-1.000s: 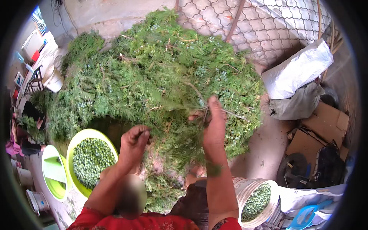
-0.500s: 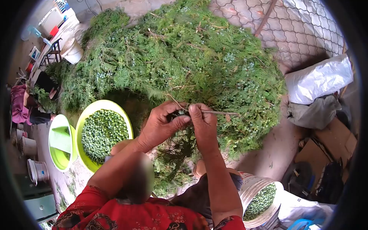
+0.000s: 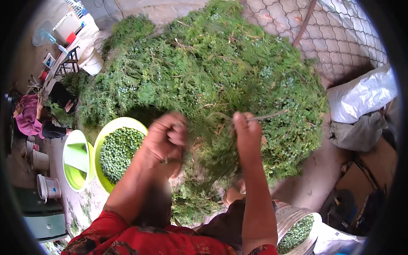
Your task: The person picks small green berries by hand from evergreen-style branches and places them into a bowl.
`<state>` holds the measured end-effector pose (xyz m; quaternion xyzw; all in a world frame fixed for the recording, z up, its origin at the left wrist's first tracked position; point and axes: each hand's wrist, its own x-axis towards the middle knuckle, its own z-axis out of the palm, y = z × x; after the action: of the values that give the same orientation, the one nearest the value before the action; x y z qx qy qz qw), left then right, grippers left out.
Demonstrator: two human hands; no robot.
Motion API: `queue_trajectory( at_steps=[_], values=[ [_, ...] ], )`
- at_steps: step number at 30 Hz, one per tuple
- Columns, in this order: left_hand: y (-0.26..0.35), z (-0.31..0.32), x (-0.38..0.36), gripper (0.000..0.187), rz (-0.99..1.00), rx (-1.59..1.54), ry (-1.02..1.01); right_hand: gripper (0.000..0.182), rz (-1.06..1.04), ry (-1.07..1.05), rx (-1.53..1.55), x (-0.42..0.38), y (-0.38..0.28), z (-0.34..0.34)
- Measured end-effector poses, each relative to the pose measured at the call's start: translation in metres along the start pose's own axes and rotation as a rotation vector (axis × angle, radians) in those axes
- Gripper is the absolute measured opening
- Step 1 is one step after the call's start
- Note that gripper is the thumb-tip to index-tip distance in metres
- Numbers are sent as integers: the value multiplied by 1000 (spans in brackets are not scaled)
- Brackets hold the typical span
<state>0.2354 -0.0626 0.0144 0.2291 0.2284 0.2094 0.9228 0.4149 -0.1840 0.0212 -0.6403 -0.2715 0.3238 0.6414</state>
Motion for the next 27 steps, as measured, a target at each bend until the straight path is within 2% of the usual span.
queue_trajectory(
  at_steps=[1,3,4,8,13,16,18,19,21,22,23,25,26,27],
  values=[
    [10,-3,-3,3,49,-106,92,23,14,95,150,6,4,-8],
    [14,-5,-4,10,102,-22,91,24,8,141,159,10,8,-10],
    [10,5,-7,14,101,116,124,25,-3,169,177,12,9,-12],
    [-5,30,-11,14,-74,162,57,28,37,147,131,13,17,-16],
    [-19,31,-5,11,-64,456,132,27,33,199,216,8,4,-10],
    [-28,29,-3,10,-59,557,52,27,59,201,243,8,3,-11],
    [-46,24,3,12,204,765,-155,27,61,204,217,6,-2,-10],
    [-49,29,1,12,201,764,-154,26,58,203,189,6,-3,-9],
    [-51,44,-4,16,74,814,-224,25,29,188,195,8,0,-7],
    [-53,46,-4,17,178,924,-265,25,-1,173,200,8,2,-6],
    [-55,48,-4,17,176,925,-266,25,0,175,201,8,4,-4],
    [-58,50,-6,17,147,1093,-176,25,-179,162,141,8,7,1],
    [-59,48,-4,17,146,1094,-175,25,-178,161,143,7,6,3],
    [-60,44,-3,16,246,1248,-163,26,-177,177,128,6,4,6]
  ],
)
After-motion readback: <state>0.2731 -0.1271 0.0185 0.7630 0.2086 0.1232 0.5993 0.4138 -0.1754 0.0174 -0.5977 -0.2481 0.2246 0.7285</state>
